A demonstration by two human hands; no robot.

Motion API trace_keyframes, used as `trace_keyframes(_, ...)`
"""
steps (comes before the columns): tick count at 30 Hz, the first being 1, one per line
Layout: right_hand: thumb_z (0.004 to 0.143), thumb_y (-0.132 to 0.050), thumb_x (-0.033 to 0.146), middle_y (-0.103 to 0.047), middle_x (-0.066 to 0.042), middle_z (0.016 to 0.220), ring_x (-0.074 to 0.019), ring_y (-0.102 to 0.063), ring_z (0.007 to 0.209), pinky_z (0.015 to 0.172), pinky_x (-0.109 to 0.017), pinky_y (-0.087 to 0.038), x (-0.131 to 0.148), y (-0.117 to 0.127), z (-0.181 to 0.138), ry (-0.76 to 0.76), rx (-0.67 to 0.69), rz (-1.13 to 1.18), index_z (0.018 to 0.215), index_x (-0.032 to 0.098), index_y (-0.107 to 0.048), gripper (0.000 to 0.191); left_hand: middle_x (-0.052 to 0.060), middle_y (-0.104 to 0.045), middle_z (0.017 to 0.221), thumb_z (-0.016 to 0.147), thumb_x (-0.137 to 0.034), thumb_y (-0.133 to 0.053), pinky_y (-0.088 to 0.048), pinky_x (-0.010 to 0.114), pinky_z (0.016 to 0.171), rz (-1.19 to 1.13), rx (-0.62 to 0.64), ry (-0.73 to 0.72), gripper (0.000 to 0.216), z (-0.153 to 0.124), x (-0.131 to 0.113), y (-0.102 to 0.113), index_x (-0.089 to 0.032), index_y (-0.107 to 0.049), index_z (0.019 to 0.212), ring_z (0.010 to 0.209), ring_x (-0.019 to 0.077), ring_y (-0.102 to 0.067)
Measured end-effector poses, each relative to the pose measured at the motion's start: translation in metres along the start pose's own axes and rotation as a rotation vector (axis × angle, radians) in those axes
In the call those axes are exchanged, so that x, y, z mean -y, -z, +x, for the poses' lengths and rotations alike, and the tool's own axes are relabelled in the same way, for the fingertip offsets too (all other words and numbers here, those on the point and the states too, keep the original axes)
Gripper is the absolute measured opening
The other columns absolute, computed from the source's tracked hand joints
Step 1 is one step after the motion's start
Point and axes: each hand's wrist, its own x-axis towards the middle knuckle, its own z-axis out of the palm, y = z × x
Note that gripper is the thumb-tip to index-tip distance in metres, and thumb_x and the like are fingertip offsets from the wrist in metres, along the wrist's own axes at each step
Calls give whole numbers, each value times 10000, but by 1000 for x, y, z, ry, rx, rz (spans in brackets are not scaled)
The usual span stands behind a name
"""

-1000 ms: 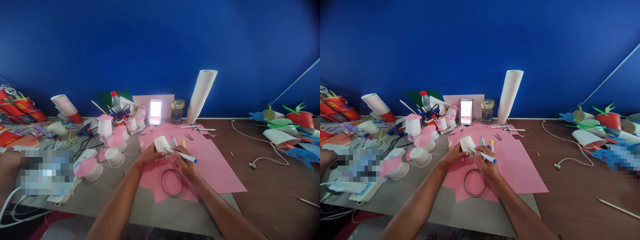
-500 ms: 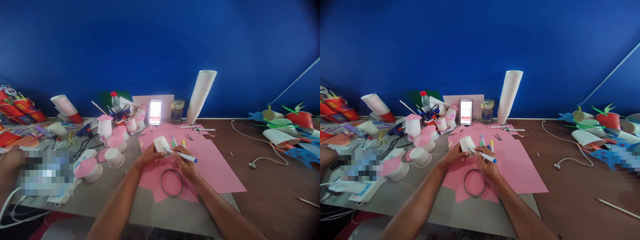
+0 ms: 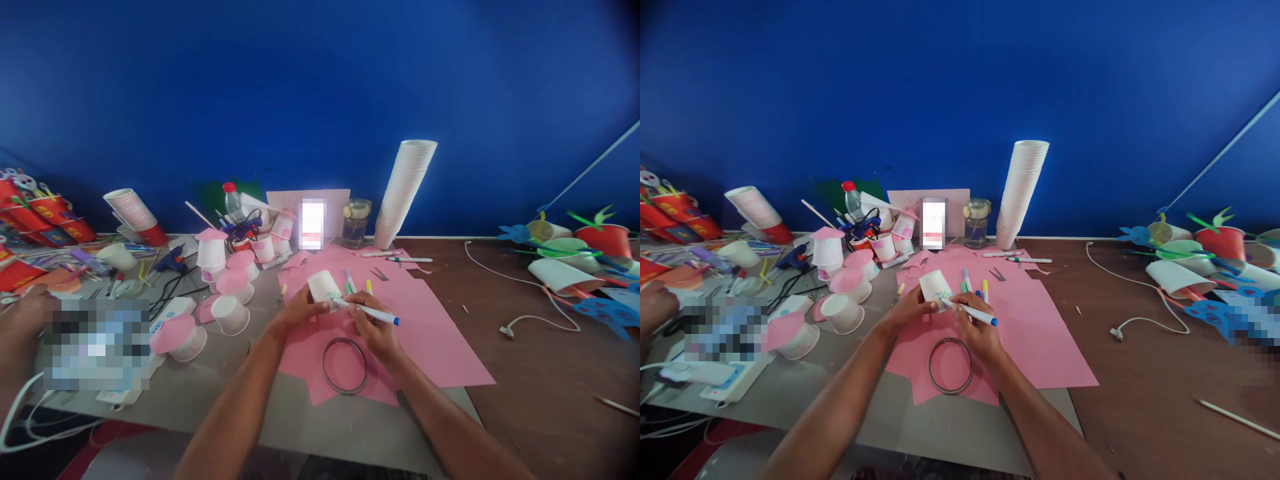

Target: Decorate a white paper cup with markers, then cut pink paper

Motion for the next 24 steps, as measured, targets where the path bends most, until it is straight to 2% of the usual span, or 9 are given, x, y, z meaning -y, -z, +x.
trace_keyframes(10,891,-521,336,-614,-14,675,-137,-524,526,510,-277,-439,2,0,1,2,6,-40,890,210,-634,169,106,-650,999,541,-544,-834,-442,296,767,26,14,-17,720,2,3,3,-121,-568,1059,882,211,-589)
trace_keyframes(15,877,-546,357,-657,-37,747,-139,-537,550,540,-288,-449,3,0,1,47,8,-82,862,199,-650,190,93,-653,966,521,-550,-839,-440,300,756,19,10,-1,712,1,0,1,-126,-577,1028,860,210,-590)
trace_keyframes(21,899,-514,379,-572,6,610,-139,-507,507,489,-273,-414,-2,0,0,-20,9,-1,892,217,-635,203,92,-652,954,513,-568,-834,-439,294,746,40,13,-7,718,2,0,1,-126,-573,1015,857,209,-586)
trace_keyframes(24,885,-534,364,-603,-10,672,-135,-510,524,496,-274,-413,-1,0,0,-6,15,-7,880,211,-644,189,88,-648,960,523,-557,-834,-440,293,751,46,5,-4,708,1,1,2,-128,-572,1023,859,206,-586)
